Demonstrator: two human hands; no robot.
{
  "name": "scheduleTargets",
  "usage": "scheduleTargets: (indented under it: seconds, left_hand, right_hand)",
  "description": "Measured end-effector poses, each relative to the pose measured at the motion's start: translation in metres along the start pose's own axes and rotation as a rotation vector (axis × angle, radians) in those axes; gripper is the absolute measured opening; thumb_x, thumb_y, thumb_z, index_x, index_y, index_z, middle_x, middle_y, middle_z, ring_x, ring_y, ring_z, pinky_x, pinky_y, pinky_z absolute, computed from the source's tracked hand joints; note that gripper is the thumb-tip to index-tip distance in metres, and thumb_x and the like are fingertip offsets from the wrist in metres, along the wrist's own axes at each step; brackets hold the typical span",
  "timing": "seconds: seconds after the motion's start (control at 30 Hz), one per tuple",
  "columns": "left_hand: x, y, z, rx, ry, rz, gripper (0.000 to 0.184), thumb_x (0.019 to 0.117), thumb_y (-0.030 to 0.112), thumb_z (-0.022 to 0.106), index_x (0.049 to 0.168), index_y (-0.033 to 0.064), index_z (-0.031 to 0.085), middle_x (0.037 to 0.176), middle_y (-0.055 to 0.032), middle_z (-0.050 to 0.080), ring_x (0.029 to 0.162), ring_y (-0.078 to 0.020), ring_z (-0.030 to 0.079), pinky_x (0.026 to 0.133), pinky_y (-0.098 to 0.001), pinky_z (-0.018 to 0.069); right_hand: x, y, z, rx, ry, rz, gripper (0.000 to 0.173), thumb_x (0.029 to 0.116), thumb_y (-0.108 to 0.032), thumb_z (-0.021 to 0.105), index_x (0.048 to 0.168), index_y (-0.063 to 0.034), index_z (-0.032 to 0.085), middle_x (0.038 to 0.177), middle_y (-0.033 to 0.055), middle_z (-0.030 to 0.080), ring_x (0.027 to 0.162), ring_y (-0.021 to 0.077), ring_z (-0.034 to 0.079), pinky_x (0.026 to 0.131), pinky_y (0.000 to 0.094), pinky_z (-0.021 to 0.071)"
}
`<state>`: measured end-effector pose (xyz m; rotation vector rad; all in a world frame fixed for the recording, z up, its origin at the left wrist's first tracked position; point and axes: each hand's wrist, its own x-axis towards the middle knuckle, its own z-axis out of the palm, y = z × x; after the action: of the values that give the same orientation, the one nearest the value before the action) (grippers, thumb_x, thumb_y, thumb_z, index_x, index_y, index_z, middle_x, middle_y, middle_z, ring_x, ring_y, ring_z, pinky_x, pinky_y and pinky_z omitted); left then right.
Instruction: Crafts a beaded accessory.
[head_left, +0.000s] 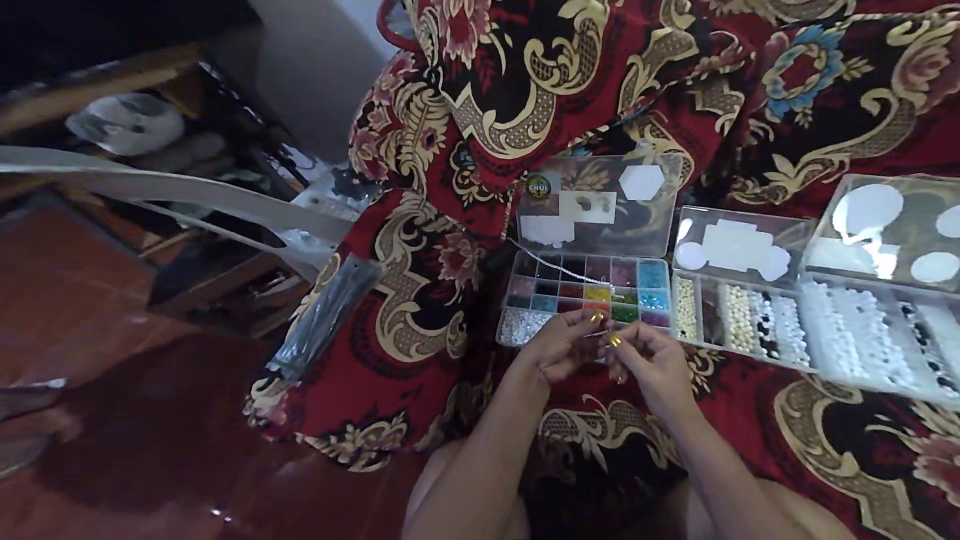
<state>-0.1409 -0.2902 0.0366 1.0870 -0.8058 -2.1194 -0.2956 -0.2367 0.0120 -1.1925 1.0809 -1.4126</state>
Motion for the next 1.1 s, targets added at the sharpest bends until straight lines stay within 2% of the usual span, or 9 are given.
scheduleTargets:
  seconds: [0.63,1.1]
  left_hand:
    - [-0.0025,0.0003,0.0010,0.020,-0.001,0.020,0.017,0.1077,0.006,0.044,0.110,0.0085,0.060,0.097,0.0011,0.071,0.079,-0.0083,0.070,0.074,-0.0255,0.0589]
    - [-0.0001,-0.0010,-0.0002,0.015,-0.024,0.022,0.018,0.1063,0.004,0.046,0.104,0.0098,0.063,0.093,0.0018,0.073,0.076,-0.0077,0.070,0.073,-0.0244,0.0592]
  right_hand:
    - [-0.0005,-0.0016,0.0001,-0.026,-0.007,0.018,0.009,0.0929,-0.007,0.061,0.088,-0.0063,0.068,0.067,-0.0060,0.068,0.053,0.0024,0.063,0.050,0.0191,0.0560]
    - [-0.0023,-0.0039,-0.0012,0.010,-0.008,0.007,0.009,0.0919,-0.006,0.062,0.086,-0.0066,0.070,0.068,-0.0048,0.069,0.052,0.0031,0.063,0.050,0.0187,0.0555]
